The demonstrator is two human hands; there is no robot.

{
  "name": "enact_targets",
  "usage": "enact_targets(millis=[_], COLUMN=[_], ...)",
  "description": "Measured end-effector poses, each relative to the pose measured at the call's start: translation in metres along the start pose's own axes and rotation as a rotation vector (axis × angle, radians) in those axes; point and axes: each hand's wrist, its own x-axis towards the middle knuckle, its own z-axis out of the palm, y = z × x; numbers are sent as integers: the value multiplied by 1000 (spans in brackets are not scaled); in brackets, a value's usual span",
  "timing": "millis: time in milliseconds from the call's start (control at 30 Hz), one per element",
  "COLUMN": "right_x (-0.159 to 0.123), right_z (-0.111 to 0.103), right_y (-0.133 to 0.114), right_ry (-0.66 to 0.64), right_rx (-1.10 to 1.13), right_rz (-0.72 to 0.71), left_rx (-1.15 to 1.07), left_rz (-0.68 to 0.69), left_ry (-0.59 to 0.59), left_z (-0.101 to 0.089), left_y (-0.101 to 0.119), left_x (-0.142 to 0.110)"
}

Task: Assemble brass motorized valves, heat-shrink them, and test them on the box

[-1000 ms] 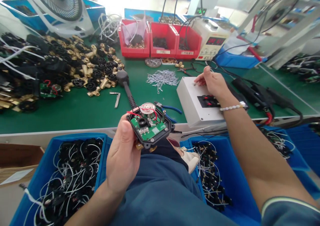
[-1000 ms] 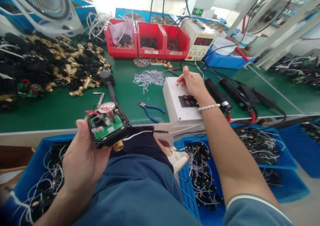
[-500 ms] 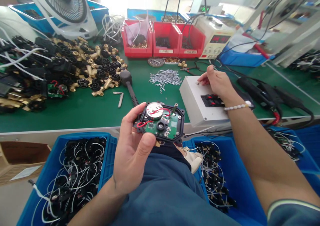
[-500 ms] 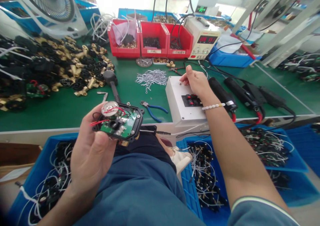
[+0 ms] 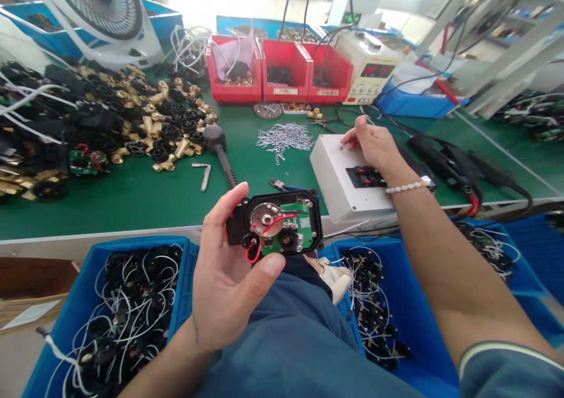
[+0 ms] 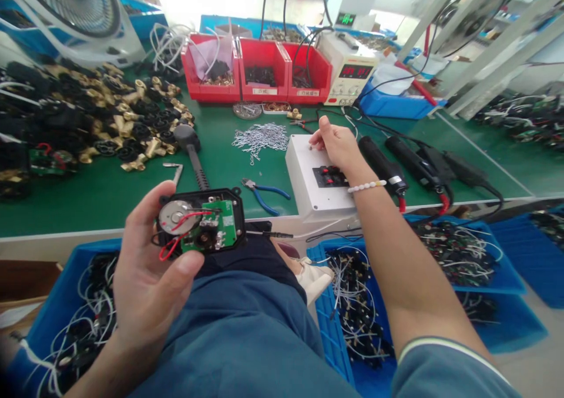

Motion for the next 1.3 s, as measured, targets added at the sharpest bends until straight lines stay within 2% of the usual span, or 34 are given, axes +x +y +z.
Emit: enact_targets(millis=[200,500,567,667,733,833,900,967,1000,1067,1167,1233,1300], right_x=[-3,-4,-2,-2,-11,-44,-76,-108,-122,-141,-145,-136,-122], right_z=[-1,3,0,-20,-40,-63,-68,-67,-65,-65,-72,-80,-87], right_y=[-6,-6,-6,-9,-9,-3,8,24,34,51,70,79,88], right_ry=[-5,-10,92,434,628,760,810,797,762,720,741,792,848], right_rx=[14,9,21,160,312,540,697,801,923,1028,1123,1165,1175], right_rz=[27,43,-11,-118,-131,-38,108,280,422,561,570,522,479], left_rx=[100,221,255,255,195,65,30,103,173,323,485,579,671], left_rz=[66,63,46,-66,-193,-366,-421,-376,-321,-202,-89,-43,4], left_ry=[10,-12,22,89,119,205,261,299,316,348,332,225,62], left_z=[0,-2,-3,-8,-11,-10,-6,-1,2,5,3,-5,-17], left_y=[0,1,-1,-10,-22,-46,-63,-78,-85,-93,-98,-99,-99], left_x=[1,0,0,3,8,20,26,30,31,32,29,26,24])
